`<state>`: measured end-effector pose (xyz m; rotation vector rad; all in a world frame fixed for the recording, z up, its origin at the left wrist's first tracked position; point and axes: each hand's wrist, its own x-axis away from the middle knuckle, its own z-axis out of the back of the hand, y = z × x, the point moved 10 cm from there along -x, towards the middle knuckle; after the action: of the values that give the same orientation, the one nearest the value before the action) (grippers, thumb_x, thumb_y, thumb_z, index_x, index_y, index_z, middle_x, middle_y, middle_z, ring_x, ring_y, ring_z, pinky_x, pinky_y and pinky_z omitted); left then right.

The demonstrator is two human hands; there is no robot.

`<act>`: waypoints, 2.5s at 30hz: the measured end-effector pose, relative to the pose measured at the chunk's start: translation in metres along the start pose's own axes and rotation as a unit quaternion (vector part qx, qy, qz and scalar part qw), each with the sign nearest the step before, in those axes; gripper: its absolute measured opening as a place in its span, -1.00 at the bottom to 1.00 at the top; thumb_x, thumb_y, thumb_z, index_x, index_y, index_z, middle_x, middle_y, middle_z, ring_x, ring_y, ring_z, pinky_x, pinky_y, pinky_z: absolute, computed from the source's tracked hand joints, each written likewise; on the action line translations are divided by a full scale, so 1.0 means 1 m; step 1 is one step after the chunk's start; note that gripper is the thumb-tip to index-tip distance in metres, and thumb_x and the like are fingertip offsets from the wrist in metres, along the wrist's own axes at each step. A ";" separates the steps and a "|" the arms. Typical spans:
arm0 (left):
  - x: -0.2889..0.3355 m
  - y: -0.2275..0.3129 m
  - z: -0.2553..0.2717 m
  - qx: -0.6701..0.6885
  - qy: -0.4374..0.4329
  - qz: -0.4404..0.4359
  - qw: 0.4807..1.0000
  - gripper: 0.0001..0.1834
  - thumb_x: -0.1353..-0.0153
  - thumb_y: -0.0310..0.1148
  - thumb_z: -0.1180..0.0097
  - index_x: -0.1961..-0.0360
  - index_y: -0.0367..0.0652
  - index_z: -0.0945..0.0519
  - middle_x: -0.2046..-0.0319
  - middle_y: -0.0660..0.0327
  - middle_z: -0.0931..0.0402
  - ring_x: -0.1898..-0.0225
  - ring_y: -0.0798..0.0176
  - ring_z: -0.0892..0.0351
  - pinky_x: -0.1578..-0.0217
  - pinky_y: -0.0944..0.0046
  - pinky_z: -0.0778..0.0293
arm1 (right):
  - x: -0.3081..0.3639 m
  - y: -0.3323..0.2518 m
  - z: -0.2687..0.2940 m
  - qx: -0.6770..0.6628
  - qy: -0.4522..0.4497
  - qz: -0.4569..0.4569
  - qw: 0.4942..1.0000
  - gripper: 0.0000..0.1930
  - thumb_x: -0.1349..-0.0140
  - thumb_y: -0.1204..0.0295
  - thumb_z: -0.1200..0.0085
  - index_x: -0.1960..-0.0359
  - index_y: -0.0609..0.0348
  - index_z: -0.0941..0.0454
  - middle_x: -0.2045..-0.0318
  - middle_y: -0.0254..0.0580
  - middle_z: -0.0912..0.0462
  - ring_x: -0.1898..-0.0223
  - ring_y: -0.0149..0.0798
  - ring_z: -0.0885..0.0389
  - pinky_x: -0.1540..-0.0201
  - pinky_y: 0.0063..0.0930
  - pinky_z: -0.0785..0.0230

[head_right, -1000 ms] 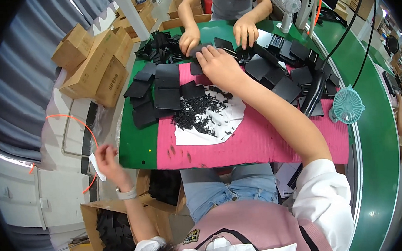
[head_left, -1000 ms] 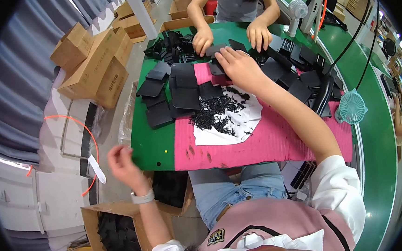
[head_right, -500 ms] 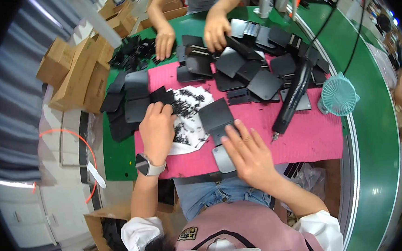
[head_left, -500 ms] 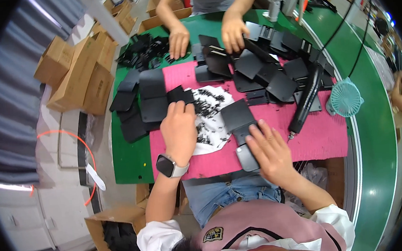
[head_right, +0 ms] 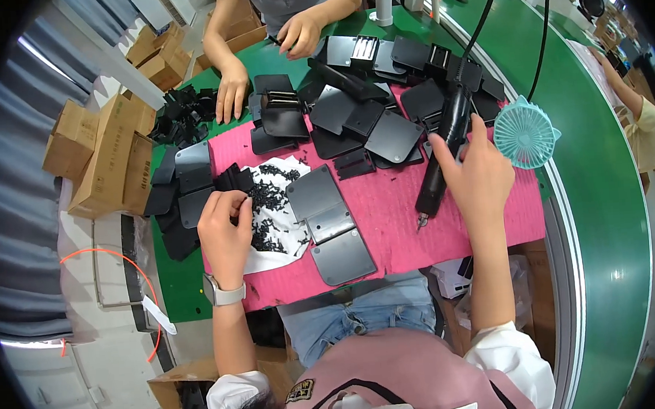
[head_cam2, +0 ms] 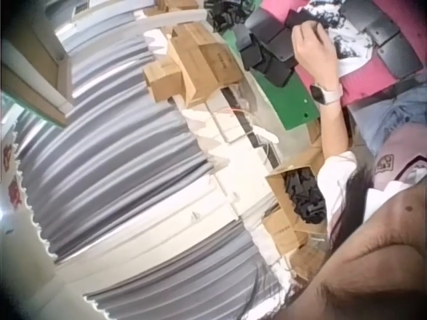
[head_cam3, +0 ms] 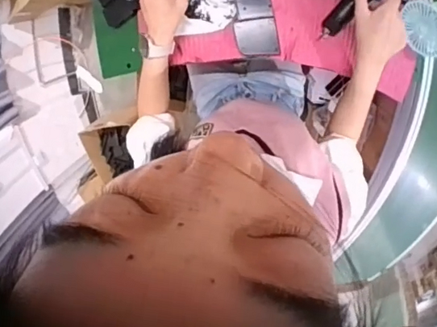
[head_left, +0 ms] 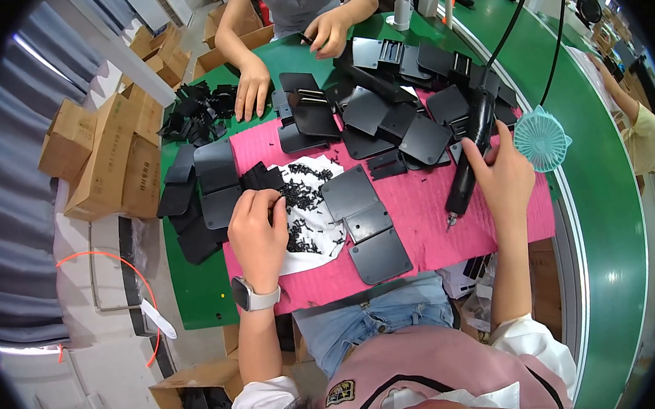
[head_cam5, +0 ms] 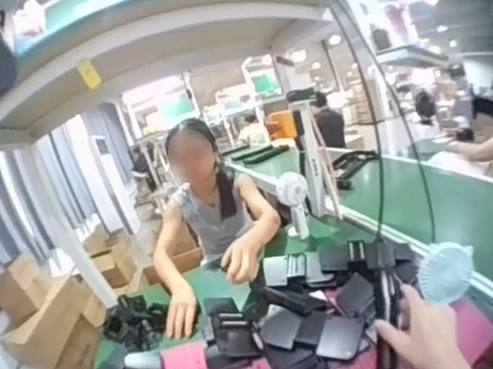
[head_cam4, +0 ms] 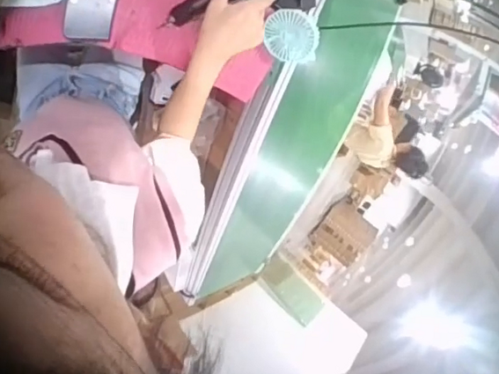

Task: Assembling small plastic components using an electric screwdriver.

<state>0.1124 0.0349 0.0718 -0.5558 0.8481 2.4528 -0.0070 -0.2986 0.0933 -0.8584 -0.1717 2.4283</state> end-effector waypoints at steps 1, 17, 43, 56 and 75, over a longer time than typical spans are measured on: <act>0.000 0.001 -0.001 0.001 -0.001 0.002 1.000 -0.95 -0.02 -0.55 -0.15 0.45 -0.25 -0.54 0.53 0.13 -0.42 0.50 0.10 -0.49 0.47 0.21 -0.39 | -0.006 0.006 -0.015 0.030 -0.036 -0.022 0.999 -0.35 0.03 0.06 -0.25 0.02 0.31 -0.42 0.74 -0.24 -0.45 0.66 -0.15 -0.50 0.57 -0.32 -0.34; 0.039 0.026 -0.058 0.642 -0.176 0.232 0.710 -0.88 -0.12 -0.54 -0.18 0.31 -0.35 -0.55 0.42 0.16 -0.56 0.44 0.40 -0.55 0.37 0.44 -0.49 | -0.015 -0.124 0.022 -0.846 -0.200 -0.020 0.495 -0.27 0.03 0.31 -0.03 -0.22 0.36 -0.11 0.50 -0.16 -0.37 0.51 -0.25 -0.43 0.29 -0.37 -0.37; 0.055 0.043 -0.061 0.630 -0.195 0.224 0.718 -0.82 -0.08 -0.60 -0.20 0.27 -0.42 -0.54 0.42 0.12 -0.58 0.44 0.36 -0.58 0.36 0.40 -0.56 | 0.011 -0.166 0.044 -0.863 -0.293 0.200 0.359 -0.59 -0.14 0.05 -0.12 0.18 0.00 -0.28 0.65 -0.49 -0.43 0.72 -0.51 -0.45 0.46 -0.58 -0.38; 0.063 0.010 -0.066 0.507 -0.166 0.284 0.796 -0.54 -0.19 -0.56 -0.02 -0.10 -0.46 -0.24 0.54 0.23 -0.45 0.52 0.46 -0.47 0.50 0.48 -0.40 | 0.020 -0.179 0.012 -0.813 -0.317 0.159 0.461 -0.59 -0.07 0.18 -0.13 0.19 0.17 -0.30 0.68 -0.36 -0.38 0.77 -0.47 -0.30 0.60 -0.56 -0.24; 0.043 0.024 -0.075 0.449 -0.161 0.145 0.867 -0.66 0.02 -0.69 -0.09 0.19 -0.46 -0.32 0.58 0.18 -0.46 0.60 0.43 -0.46 0.59 0.42 -0.39 | 0.042 -0.221 0.001 -0.735 -0.373 0.166 0.542 -0.64 0.17 0.36 -0.26 0.44 0.29 -0.36 0.63 -0.30 -0.46 0.63 -0.53 -0.38 0.54 -0.67 -0.28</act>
<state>0.0809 -0.0180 0.0065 0.3369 1.8323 1.9513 0.0666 -0.0907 0.1363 -0.1902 -2.8434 2.3050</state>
